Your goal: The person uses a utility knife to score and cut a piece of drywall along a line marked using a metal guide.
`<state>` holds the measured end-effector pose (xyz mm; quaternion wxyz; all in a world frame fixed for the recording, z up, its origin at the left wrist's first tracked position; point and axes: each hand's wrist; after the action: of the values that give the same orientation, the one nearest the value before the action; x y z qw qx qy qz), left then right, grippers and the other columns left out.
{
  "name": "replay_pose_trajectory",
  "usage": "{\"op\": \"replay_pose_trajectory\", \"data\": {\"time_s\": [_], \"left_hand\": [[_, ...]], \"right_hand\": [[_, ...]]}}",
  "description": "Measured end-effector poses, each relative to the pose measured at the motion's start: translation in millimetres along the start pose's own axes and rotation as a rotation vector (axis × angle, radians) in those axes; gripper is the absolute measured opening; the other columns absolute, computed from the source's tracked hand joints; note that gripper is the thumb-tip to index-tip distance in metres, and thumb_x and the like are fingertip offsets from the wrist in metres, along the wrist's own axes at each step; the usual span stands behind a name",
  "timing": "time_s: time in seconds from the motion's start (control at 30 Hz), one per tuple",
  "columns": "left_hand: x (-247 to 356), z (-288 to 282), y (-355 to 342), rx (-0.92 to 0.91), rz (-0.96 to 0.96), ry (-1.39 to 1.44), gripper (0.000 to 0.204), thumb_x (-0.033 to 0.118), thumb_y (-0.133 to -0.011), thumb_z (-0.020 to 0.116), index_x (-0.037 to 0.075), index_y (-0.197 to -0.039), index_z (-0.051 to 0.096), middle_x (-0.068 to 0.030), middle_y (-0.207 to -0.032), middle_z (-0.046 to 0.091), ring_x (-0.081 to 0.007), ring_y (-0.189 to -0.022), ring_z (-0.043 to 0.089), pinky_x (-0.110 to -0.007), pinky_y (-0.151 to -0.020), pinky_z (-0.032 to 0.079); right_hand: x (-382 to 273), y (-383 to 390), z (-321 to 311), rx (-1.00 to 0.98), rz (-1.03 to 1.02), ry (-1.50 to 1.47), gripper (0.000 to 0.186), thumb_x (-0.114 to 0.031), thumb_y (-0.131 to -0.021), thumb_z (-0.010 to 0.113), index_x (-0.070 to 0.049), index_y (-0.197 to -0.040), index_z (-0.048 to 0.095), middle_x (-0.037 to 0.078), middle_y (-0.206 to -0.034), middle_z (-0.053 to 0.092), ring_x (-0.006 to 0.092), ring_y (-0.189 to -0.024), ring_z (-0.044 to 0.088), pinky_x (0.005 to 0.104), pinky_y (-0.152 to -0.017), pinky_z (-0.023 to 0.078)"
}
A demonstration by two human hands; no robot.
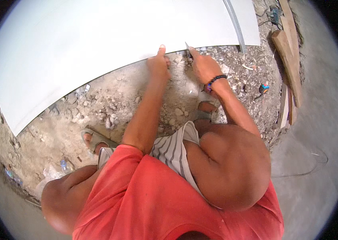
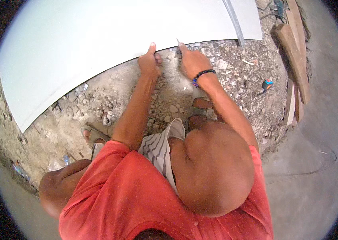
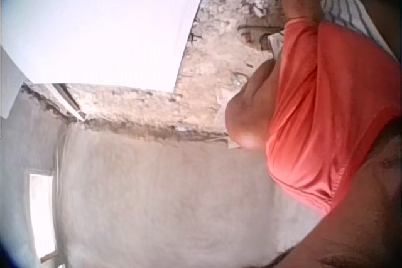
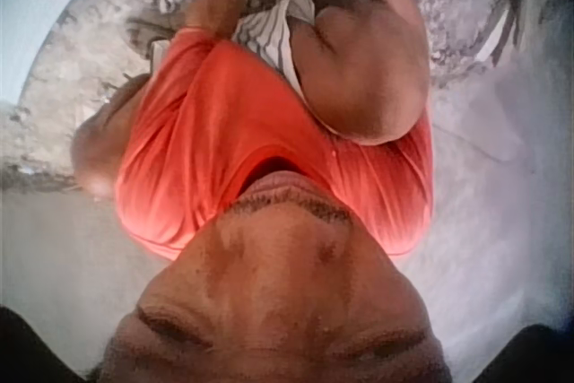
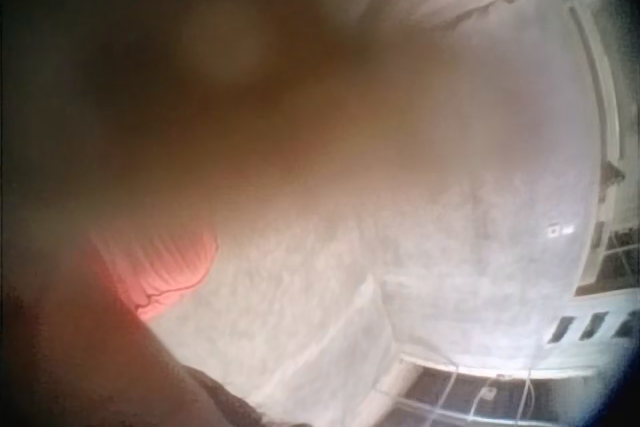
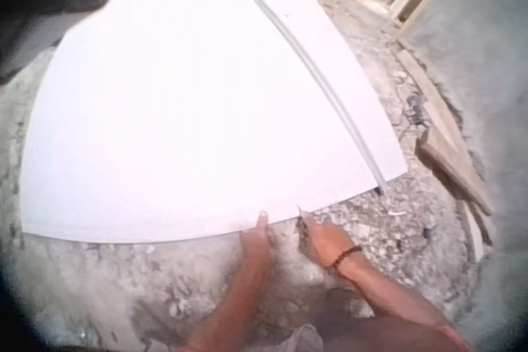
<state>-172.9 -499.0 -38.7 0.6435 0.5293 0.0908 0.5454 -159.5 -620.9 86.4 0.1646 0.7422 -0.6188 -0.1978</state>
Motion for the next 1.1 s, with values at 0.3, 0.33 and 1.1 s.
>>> {"op": "replay_pose_trajectory", "data": {"time_s": [0.3,0.33,1.1], "left_hand": [[3.9,6.1,7.9,0.036,0.013,-0.044,0.025,0.022,-0.089,0.069,0.001,-0.080,0.058,-0.0041,-0.059,0.052,-0.0134,-0.048,0.046,-0.029,-0.043,0.035],[4.9,3.0,6.9,0.034,0.021,-0.054,0.025,0.021,-0.089,0.069,0.001,-0.080,0.057,-0.0040,-0.059,0.052,-0.0133,-0.048,0.045,-0.029,-0.043,0.034],[-1.9,6.4,7.4,0.033,-0.002,-0.013,0.021,0.021,-0.090,0.068,0.003,-0.088,0.058,-0.0048,-0.063,0.055,-0.0152,-0.049,0.051,-0.029,-0.041,0.038]], "right_hand": [[9.2,-0.4,5.7,0.015,-0.043,-0.020,0.046,-0.006,-0.087,0.047,-0.004,-0.133,0.048,0.029,-0.075,0.062,0.0453,-0.071,0.062,0.0523,-0.065,0.048],[6.6,2.8,2.3,-0.005,-0.026,-0.020,0.046,-0.006,-0.088,0.047,-0.004,-0.133,0.047,0.029,-0.075,0.062,0.0456,-0.071,0.062,0.0525,-0.066,0.049],[54.8,71.7,14.4,-0.117,-0.095,-0.180,0.044,-0.008,-0.089,0.047,-0.012,-0.133,0.048,0.026,-0.086,0.065,0.0442,-0.078,0.062,0.0522,-0.072,0.049]]}}
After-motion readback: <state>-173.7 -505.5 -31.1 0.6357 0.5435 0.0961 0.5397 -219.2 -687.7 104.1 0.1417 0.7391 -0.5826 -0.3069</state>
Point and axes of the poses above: each hand's wrist, its own y-axis away from the middle knuckle, its own z-axis out of the palm, x = y × z
